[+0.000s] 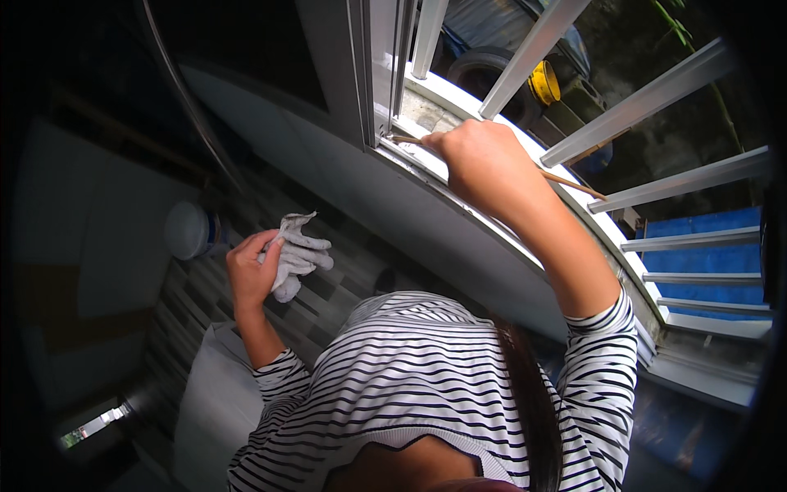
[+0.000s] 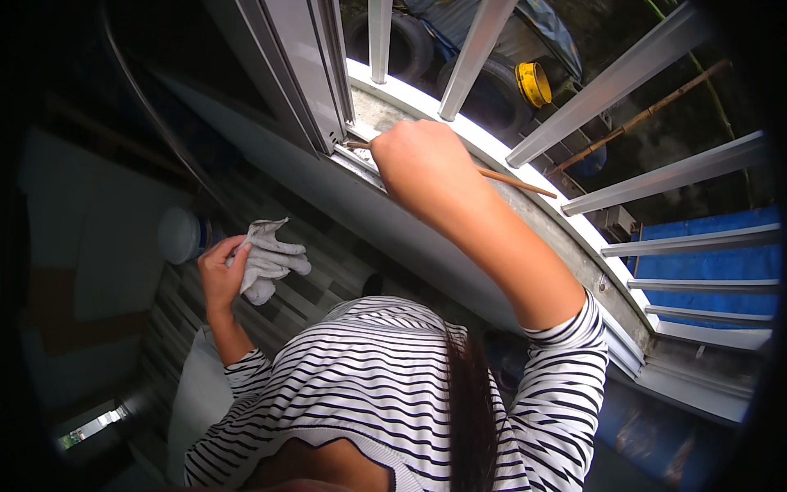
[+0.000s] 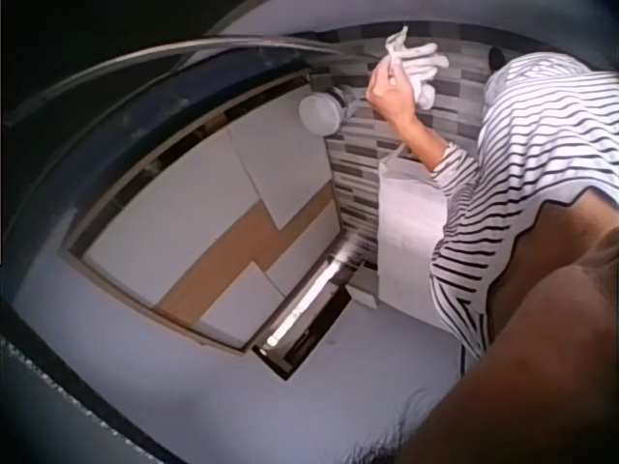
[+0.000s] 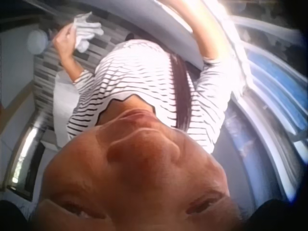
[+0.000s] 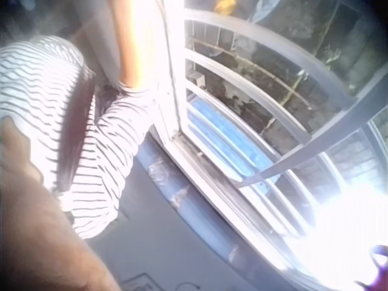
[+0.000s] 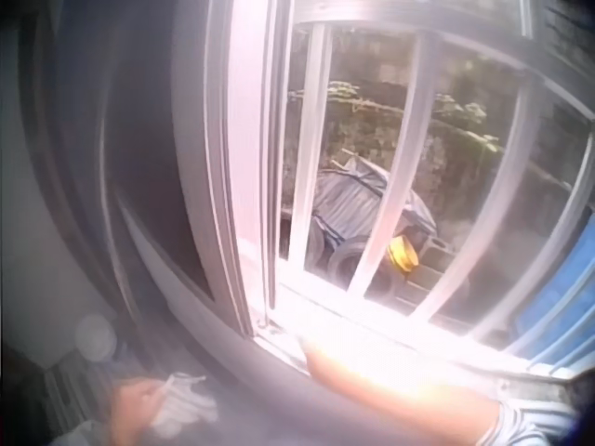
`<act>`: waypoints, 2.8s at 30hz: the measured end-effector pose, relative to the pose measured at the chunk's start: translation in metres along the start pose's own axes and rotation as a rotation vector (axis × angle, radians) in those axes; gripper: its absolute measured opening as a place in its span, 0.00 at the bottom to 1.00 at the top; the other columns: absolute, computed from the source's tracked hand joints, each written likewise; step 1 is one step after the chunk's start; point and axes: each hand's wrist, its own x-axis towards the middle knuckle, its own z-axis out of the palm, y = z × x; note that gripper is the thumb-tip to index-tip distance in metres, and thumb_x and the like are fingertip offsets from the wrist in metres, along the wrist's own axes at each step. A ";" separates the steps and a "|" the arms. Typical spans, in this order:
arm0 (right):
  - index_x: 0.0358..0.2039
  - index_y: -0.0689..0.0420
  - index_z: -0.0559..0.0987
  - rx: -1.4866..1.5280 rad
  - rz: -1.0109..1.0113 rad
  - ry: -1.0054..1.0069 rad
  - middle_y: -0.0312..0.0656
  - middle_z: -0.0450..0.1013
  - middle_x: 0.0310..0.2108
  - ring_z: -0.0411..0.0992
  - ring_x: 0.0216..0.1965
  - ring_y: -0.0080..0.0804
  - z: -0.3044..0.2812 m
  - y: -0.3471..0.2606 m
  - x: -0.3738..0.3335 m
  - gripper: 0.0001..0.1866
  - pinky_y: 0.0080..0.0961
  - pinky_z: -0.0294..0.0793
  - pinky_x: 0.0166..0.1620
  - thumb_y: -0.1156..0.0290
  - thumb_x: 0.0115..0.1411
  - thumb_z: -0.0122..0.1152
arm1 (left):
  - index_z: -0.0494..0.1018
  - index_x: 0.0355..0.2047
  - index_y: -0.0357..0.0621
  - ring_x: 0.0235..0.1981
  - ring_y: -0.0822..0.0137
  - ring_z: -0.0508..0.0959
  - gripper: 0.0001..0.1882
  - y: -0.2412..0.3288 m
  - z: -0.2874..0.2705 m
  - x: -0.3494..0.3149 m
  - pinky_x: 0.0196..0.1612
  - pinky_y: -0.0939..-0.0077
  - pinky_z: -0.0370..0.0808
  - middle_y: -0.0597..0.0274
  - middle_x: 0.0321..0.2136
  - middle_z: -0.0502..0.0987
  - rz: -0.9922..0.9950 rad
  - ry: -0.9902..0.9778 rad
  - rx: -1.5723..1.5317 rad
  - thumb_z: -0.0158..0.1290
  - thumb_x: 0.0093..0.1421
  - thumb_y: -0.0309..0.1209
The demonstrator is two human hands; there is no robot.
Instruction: The person cleans a window frame using a white cloth and a thin wooden stick. They repeatedly wipe the frame and use the stick to scrape or dislodge debris from the grooves, then wipe the area again.
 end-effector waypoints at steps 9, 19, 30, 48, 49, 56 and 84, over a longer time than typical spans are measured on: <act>0.46 0.47 0.83 0.111 -0.049 0.057 0.50 0.78 0.26 0.78 0.29 0.46 0.017 0.013 0.001 0.20 0.38 0.78 0.36 0.78 0.54 0.56 | 0.80 0.35 0.35 0.30 0.59 0.82 0.08 0.002 0.002 0.003 0.35 0.73 0.76 0.50 0.29 0.81 0.036 0.008 0.015 0.60 0.53 0.23; 0.48 0.48 0.83 -0.041 -0.091 0.018 0.49 0.79 0.29 0.79 0.32 0.45 0.023 0.012 0.018 0.22 0.36 0.79 0.38 0.79 0.52 0.57 | 0.80 0.35 0.36 0.30 0.59 0.82 0.08 0.000 0.008 0.008 0.36 0.74 0.76 0.49 0.30 0.81 0.035 -0.020 -0.007 0.60 0.53 0.23; 0.45 0.52 0.82 0.030 0.040 0.058 0.50 0.76 0.25 0.77 0.28 0.45 -0.003 0.024 -0.043 0.19 0.37 0.77 0.35 0.80 0.52 0.56 | 0.79 0.35 0.35 0.29 0.58 0.82 0.08 -0.001 0.006 0.005 0.35 0.73 0.76 0.49 0.29 0.81 0.022 -0.005 -0.001 0.60 0.53 0.23; 0.46 0.53 0.81 -0.036 0.376 0.312 0.49 0.76 0.25 0.77 0.30 0.47 -0.002 0.046 -0.087 0.21 0.39 0.78 0.36 0.82 0.52 0.55 | 0.79 0.34 0.34 0.28 0.65 0.81 0.08 0.000 0.002 0.004 0.34 0.77 0.75 0.51 0.29 0.82 0.050 0.023 -0.005 0.60 0.53 0.22; 0.47 0.54 0.80 -0.106 0.428 0.300 0.49 0.76 0.26 0.78 0.30 0.47 -0.001 0.052 -0.087 0.19 0.40 0.78 0.35 0.80 0.55 0.54 | 0.79 0.34 0.34 0.28 0.64 0.82 0.08 0.000 0.003 0.004 0.34 0.77 0.76 0.51 0.29 0.82 0.048 0.019 -0.007 0.60 0.53 0.22; 0.46 0.55 0.78 -0.361 0.667 0.217 0.48 0.77 0.28 0.80 0.28 0.44 0.052 0.063 -0.039 0.14 0.36 0.80 0.32 0.74 0.61 0.50 | 0.79 0.36 0.36 0.30 0.56 0.82 0.09 0.013 0.003 0.009 0.35 0.72 0.76 0.50 0.30 0.81 0.076 -0.028 0.004 0.59 0.53 0.22; 0.56 0.57 0.76 1.463 0.430 0.252 0.30 0.72 0.21 0.58 0.17 0.09 0.017 0.056 -0.120 0.18 0.10 0.56 0.20 0.76 0.66 0.50 | 0.76 0.41 0.28 0.31 0.78 0.77 0.10 0.042 0.000 -0.003 0.37 0.86 0.72 0.61 0.31 0.80 -0.112 0.227 -0.733 0.57 0.60 0.21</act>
